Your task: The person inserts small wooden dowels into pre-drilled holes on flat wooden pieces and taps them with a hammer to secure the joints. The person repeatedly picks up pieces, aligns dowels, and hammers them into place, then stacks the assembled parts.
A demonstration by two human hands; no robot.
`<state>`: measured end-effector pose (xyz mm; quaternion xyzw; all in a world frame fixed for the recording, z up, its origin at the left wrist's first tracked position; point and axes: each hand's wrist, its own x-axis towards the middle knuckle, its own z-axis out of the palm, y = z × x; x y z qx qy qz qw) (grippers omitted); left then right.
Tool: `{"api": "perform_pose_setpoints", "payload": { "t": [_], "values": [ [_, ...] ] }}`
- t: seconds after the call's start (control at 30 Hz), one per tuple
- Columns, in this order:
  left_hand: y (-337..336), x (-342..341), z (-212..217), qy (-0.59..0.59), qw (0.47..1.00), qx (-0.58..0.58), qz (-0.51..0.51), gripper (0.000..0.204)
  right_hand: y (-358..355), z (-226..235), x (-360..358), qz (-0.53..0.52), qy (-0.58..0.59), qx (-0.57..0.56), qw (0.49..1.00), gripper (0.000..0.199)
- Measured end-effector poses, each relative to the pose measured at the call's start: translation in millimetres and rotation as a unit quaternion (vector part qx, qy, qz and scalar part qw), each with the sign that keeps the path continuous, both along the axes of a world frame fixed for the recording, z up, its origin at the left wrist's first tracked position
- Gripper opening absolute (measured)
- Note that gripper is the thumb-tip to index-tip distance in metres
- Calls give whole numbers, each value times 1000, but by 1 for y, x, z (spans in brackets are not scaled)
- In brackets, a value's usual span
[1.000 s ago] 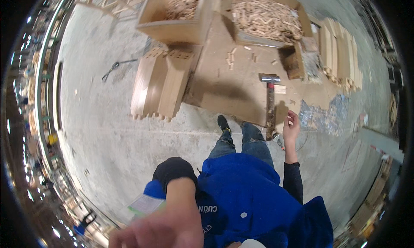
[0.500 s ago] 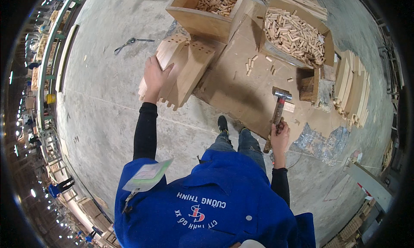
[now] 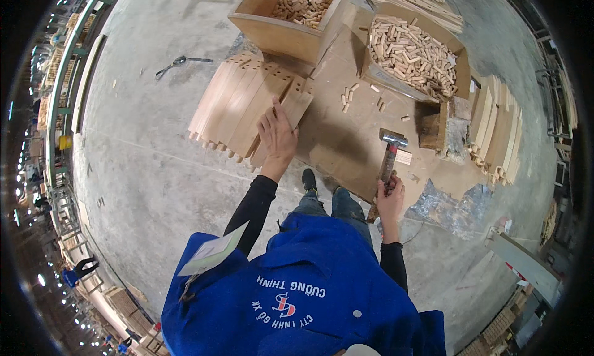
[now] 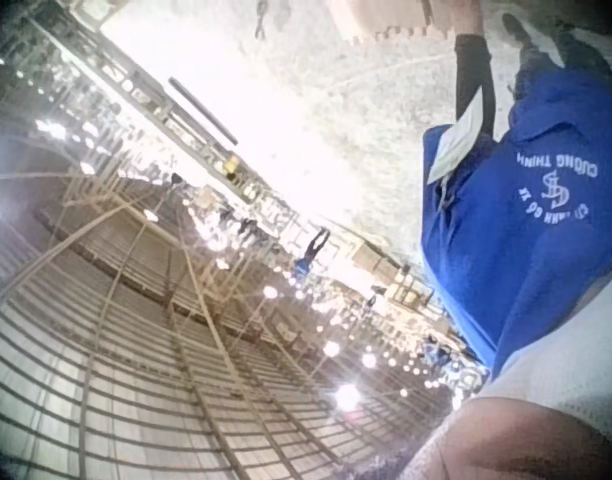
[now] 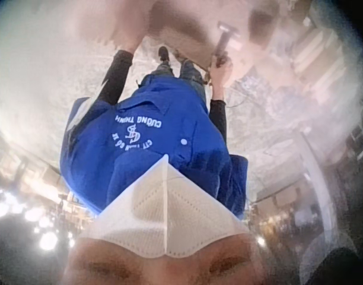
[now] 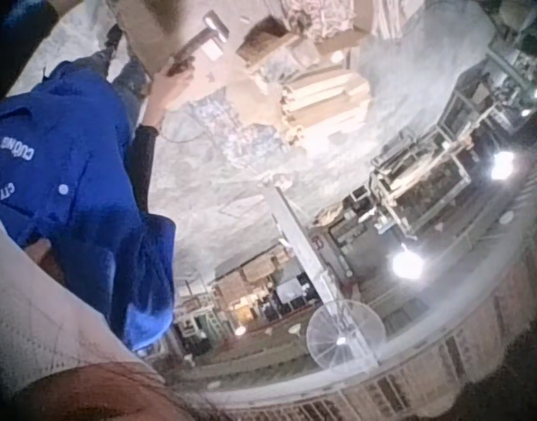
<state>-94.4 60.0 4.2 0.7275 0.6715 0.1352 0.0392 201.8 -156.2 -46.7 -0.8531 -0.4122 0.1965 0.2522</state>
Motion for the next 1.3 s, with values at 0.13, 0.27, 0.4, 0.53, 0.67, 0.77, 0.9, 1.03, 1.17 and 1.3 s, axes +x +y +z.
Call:
{"api": "perform_pose_setpoints", "payload": {
  "t": [0.13,0.27,0.4,0.53,0.67,0.77,0.9,1.03,1.17,1.3],
  "values": [
    [-6,6,-5,28,999,24,21,122,-1,3,-1,-3,-1,-2,1000,51],
    [-3,12,-1,40,998,10,39,121,-1,6,0,5,0,8,1000,49],
    [-10,7,-17,63,997,49,-14,118,0,8,-1,5,13,1,1000,49],
    [-15,9,-30,94,994,55,-5,115,1,7,-3,11,-19,3,1000,52],
    [-6,22,5,63,998,-5,29,114,5,5,-6,20,-52,-4,998,55],
    [-2,12,14,33,999,-31,10,114,7,-4,-7,7,-43,3,999,48],
    [-34,4,52,-38,991,-47,-123,111,-15,16,10,6,32,66,997,42],
    [-68,29,64,-36,941,-131,-311,105,-74,45,22,8,19,87,996,41],
    [-65,75,4,-67,911,-79,-399,103,-105,49,45,-117,65,16,991,41],
    [-52,103,-10,-57,905,-122,-402,102,-97,20,82,-109,-84,23,990,41]
  ]
}}
